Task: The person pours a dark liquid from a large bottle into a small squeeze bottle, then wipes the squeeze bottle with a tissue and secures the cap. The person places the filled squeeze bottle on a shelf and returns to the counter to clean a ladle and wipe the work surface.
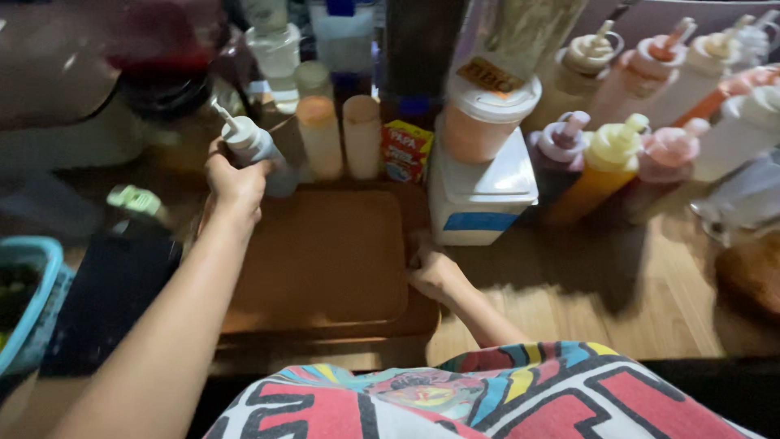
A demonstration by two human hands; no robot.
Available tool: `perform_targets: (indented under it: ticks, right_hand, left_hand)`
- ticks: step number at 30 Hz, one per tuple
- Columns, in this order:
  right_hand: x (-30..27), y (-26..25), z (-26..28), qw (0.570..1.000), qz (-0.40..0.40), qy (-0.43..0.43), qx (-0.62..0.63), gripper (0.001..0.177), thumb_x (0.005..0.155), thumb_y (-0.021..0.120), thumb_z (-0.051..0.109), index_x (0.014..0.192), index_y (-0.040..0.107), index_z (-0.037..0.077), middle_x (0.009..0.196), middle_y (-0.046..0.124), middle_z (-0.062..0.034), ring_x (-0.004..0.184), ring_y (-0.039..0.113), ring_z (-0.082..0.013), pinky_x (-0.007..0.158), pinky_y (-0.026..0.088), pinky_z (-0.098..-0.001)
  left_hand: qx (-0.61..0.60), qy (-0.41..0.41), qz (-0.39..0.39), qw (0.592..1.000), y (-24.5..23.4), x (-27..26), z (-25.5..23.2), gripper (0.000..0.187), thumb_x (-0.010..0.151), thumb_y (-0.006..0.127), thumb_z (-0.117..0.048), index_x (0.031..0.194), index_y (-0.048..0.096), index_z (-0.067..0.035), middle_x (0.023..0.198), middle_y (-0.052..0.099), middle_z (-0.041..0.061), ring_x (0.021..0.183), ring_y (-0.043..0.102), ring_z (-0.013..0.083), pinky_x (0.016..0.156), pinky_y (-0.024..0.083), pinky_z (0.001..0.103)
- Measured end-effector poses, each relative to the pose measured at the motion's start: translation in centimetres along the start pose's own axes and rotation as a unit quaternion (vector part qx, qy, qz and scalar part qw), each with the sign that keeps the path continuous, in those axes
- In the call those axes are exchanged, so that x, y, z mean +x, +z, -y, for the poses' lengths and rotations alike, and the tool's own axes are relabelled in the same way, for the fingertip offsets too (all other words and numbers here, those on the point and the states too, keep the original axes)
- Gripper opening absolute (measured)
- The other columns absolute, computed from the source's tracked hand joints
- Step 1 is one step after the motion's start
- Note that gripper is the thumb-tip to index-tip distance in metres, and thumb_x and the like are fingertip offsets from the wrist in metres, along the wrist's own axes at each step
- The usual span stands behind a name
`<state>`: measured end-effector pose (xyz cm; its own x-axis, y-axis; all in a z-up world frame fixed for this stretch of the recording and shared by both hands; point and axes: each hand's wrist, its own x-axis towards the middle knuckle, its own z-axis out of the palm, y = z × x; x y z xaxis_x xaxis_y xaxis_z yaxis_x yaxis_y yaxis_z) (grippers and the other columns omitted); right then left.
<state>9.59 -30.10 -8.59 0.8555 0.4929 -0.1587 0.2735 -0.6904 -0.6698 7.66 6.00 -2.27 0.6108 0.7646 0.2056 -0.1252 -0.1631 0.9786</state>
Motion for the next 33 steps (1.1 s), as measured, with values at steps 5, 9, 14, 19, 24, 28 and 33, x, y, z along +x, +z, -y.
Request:
perform_targets:
  ticks: [5, 9, 14, 19, 24, 28, 33]
  right_hand:
    - [0.1, -1.4, 3.0, 0.999, -0.049, 0.011, 0.004, 0.051, 0.078, 0.078, 0.029, 0.121, 0.064, 0.007, 0.099, 0.074, -0.0155, 0.093, 0.073, -0.0307, 0.082, 0.058, -0.0393]
    - [2.0, -1.9, 6.2, 0.987, -0.115, -0.098, -0.056, 0.059, 0.077, 0.083, 0.030, 0.127, 0.061, 0.006, 0.117, 0.067, -0.0215, 0.107, 0.064, -0.0383, 0.091, 0.053, -0.0445]
    - [3.2, -1.5, 10.5, 0.999, -0.022, -0.023, 0.006, 0.062, 0.082, 0.077, 0.034, 0.135, 0.057, 0.009, 0.132, 0.061, -0.0177, 0.119, 0.062, -0.0332, 0.100, 0.051, -0.0419]
    - [2.5, -0.6, 13.2, 0.998, -0.026, -0.060, 0.017, 0.062, 0.084, 0.079, 0.034, 0.136, 0.056, 0.009, 0.139, 0.057, -0.0185, 0.129, 0.054, -0.0341, 0.106, 0.045, -0.0413]
    - [2.4, -0.4, 13.7, 0.999, -0.013, 0.021, 0.040, 0.061, 0.085, 0.075, 0.032, 0.138, 0.054, 0.011, 0.138, 0.059, -0.0154, 0.126, 0.058, -0.0295, 0.104, 0.048, -0.0388]
    - [3.6, -0.2, 13.1, 0.996, -0.067, 0.029, 0.056, 0.061, 0.087, 0.076, 0.032, 0.139, 0.052, 0.007, 0.133, 0.064, -0.0155, 0.124, 0.062, -0.0281, 0.104, 0.050, -0.0386]
    - [7.2, -0.6, 12.0, 0.964, -0.219, -0.082, 0.126, 0.063, 0.089, 0.076, 0.027, 0.139, 0.047, 0.003, 0.134, 0.061, -0.0172, 0.125, 0.062, -0.0301, 0.103, 0.052, -0.0410]
  left_hand:
    - [0.066, 0.029, 0.058, 0.996, 1.4, 4.9, 2.6, 0.072, 0.061, 0.089, 0.004, 0.126, 0.058, -0.006, 0.120, 0.070, 0.007, 0.111, 0.066, 0.0208, 0.098, 0.054, 0.036]
    - [0.082, 0.034, 0.105, 0.991, 1.8, 8.5, 6.6, 0.075, 0.059, 0.090, 0.001, 0.127, 0.059, -0.006, 0.122, 0.071, 0.008, 0.112, 0.067, 0.0220, 0.099, 0.053, 0.036]
    - [0.185, 0.035, 0.117, 0.975, 2.9, 11.2, 11.7, 0.084, 0.067, 0.090, -0.002, 0.140, 0.050, -0.005, 0.132, 0.064, 0.015, 0.120, 0.061, 0.0282, 0.104, 0.048, 0.040]
    - [0.156, 0.023, 0.147, 0.976, 5.0, 13.0, 13.2, 0.097, 0.063, 0.092, -0.004, 0.145, 0.041, -0.007, 0.138, 0.058, 0.013, 0.123, 0.057, 0.0275, 0.103, 0.048, 0.039]
    - [0.040, -0.039, 0.163, 0.985, 7.1, 14.7, 13.4, 0.085, 0.071, 0.084, -0.007, 0.147, 0.046, -0.011, 0.135, 0.062, 0.009, 0.121, 0.061, 0.0256, 0.104, 0.051, 0.037]
    - [0.137, 0.073, 0.164, 0.974, 6.9, 16.0, 14.1, 0.082, 0.074, 0.083, -0.003, 0.146, 0.045, -0.007, 0.135, 0.062, 0.013, 0.125, 0.060, 0.0285, 0.109, 0.046, 0.040]
    - [0.060, 0.030, 0.160, 0.985, 7.2, 14.2, 14.1, 0.094, 0.068, 0.078, -0.002, 0.149, 0.031, -0.005, 0.140, 0.057, 0.016, 0.129, 0.058, 0.0288, 0.111, 0.043, 0.039]
